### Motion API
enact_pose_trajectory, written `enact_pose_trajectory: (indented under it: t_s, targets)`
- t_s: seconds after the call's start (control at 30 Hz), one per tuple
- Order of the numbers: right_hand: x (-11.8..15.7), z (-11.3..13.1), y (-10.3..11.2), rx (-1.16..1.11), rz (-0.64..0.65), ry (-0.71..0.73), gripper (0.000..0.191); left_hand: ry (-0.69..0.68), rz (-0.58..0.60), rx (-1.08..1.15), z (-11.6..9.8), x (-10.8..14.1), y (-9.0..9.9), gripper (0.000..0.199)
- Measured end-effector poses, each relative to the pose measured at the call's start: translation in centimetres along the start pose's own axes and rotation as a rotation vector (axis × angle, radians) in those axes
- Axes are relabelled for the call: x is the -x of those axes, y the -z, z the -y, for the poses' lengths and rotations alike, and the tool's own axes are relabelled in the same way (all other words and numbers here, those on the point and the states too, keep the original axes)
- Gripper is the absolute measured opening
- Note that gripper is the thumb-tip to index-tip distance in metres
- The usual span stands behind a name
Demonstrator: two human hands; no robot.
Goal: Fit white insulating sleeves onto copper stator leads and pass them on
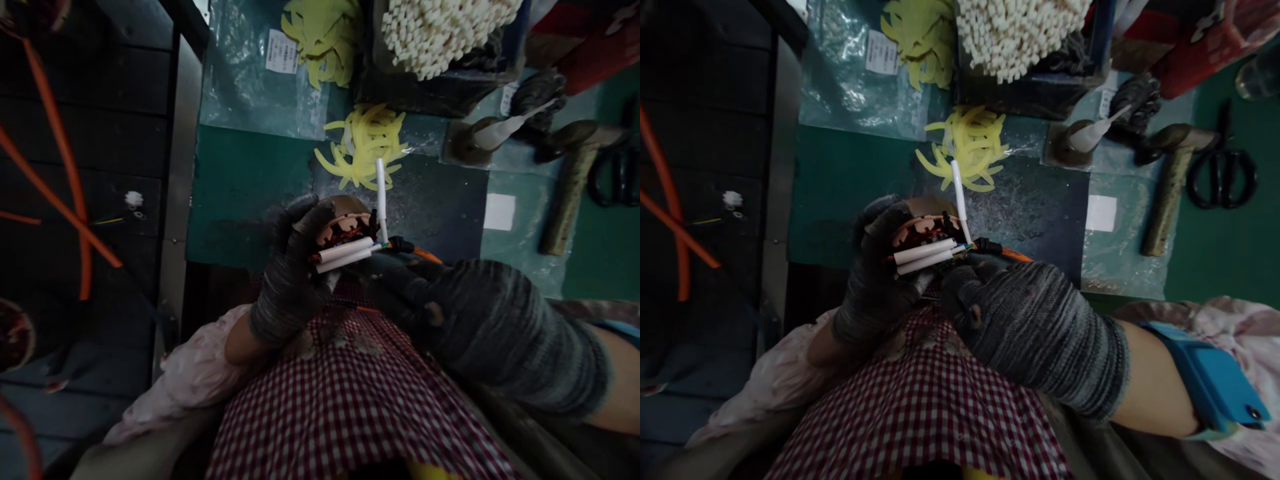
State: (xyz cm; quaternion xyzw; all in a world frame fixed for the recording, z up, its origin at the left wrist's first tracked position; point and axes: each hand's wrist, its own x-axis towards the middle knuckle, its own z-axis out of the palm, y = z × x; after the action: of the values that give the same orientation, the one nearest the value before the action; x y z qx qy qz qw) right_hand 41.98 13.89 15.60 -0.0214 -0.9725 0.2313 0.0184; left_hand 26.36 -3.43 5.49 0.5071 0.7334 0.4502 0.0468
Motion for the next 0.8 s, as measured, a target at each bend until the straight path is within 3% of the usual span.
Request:
enact_pose_trajectory:
  t_s: [0.1, 0.23, 0.33, 0.43, 0.5, 0.53, 0.6, 0.67, 0.7, 0.77, 0.8]
  targets:
    - [-0.5, 0.0, -0.4, 0.08, -0.047, 0.162, 0.047, -0.004, -0.006, -0.011, 0.1, 0.0, -0.1, 0.067]
    - [-1.0, 0.1, -0.8, 0.143, -0.058, 0.22, 0.049, -0.027, -0.011, -0.024, 0.4, 0.0, -0.1, 0.067]
    - [0.9, -1.5, 0.3, 0.172, -0.031, 0.216, 0.05, -0.046, -0.015, -0.049, 0.5, -0.1, -0.1, 0.065]
    - [6.2, -5.7, 2.6, -0.062, -0.033, 0.019, 0.038, -0.027, 0.014, -0.065, 0.4, -0.4, -0.2, 0.071]
    - [10.5, -9.7, 3.7, -0.079, -0.14, -0.356, 0.029, -0.02, 0.035, -0.051, 0.3, -0.8, -0.2, 0.075]
    - [12.4, -11.9, 3.9, 0.0, -0.287, -0.547, 0.035, -0.021, 0.048, -0.04, 0.2, -0.9, -0.2, 0.076]
    - [14.9, -15.7, 3.5, 0.112, -0.2, -0.75, 0.047, -0.031, 0.075, -0.025, 0.1, -1.3, -0.1, 0.078]
    - [15.3, -17.7, 2.3, 0.28, -0.105, -0.863, 0.045, -0.041, 0.097, -0.018, -0.1, -1.6, -0.1, 0.082]
    - [14.7, -17.9, 1.6, 0.376, -0.126, -0.902, 0.046, -0.046, 0.103, -0.013, -0.1, -1.8, -0.1, 0.085]
    - [12.2, -16.3, 0.0, 0.478, -0.287, -0.869, 0.054, -0.052, 0.112, 0.005, -0.2, -2.0, 0.0, 0.088]
    - [10.5, -14.8, -0.9, 0.433, -0.384, -0.737, 0.059, -0.057, 0.114, 0.016, -0.3, -2.1, 0.0, 0.088]
